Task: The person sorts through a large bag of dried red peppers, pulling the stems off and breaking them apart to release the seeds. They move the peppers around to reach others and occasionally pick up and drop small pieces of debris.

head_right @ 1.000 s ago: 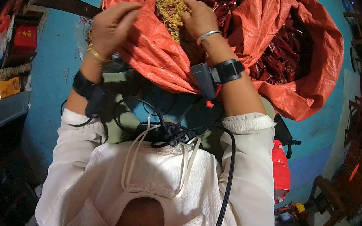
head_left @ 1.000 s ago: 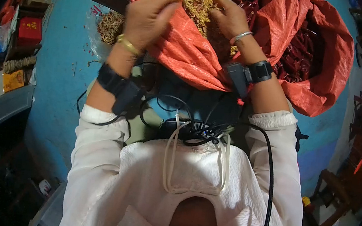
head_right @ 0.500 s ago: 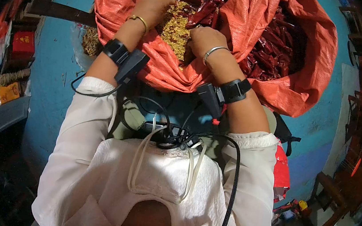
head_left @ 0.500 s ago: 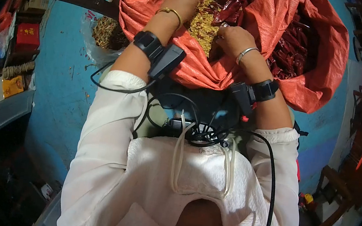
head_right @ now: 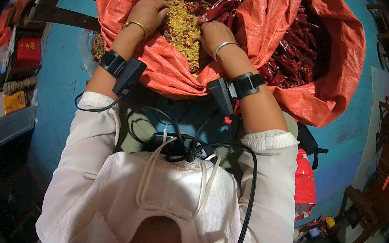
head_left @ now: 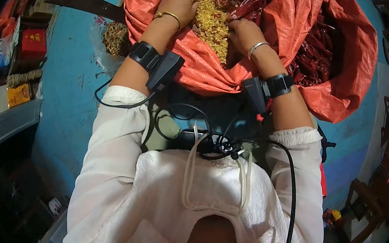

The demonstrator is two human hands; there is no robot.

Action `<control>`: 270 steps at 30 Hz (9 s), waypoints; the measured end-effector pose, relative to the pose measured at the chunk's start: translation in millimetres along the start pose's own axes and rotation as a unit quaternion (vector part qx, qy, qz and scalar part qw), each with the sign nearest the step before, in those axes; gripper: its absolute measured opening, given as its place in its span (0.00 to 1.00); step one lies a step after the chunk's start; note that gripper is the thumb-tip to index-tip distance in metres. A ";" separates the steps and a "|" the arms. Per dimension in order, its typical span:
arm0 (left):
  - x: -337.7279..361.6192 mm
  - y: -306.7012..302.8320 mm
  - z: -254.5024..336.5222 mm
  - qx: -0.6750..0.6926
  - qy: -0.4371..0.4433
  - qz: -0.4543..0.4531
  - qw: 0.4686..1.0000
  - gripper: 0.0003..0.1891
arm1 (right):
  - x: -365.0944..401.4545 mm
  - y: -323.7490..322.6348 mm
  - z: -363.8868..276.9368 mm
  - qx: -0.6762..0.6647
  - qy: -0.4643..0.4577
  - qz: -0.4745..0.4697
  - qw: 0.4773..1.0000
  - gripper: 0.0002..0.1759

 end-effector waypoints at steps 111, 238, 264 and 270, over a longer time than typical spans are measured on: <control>33.9 -22.9 -18.9 -0.096 -0.125 -0.241 0.958 0.14 | 25.2 21.8 -51.5 -0.157 -0.183 -0.241 0.940 0.11; 20.0 7.5 -28.0 0.224 -0.049 0.035 0.973 0.09 | 20.3 -33.9 -6.8 -0.178 -0.054 0.184 0.965 0.09; 171.9 -78.4 -168.5 -0.051 -0.298 0.080 0.950 0.13 | 12.4 -16.7 -28.3 0.020 -0.031 0.162 0.986 0.11; 93.0 -84.0 -7.0 0.162 0.057 0.260 0.950 0.08 | 14.8 -14.8 -38.4 0.057 -0.032 0.125 0.990 0.10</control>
Point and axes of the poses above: each hand's wrist, its own x-axis away from the middle knuckle, its own y-axis out of the palm, z = x × y, the point moved 3 cm from there along -x, towards the middle knuckle, and after that the axes turned 15 degrees about y, right-handed, at the moved point
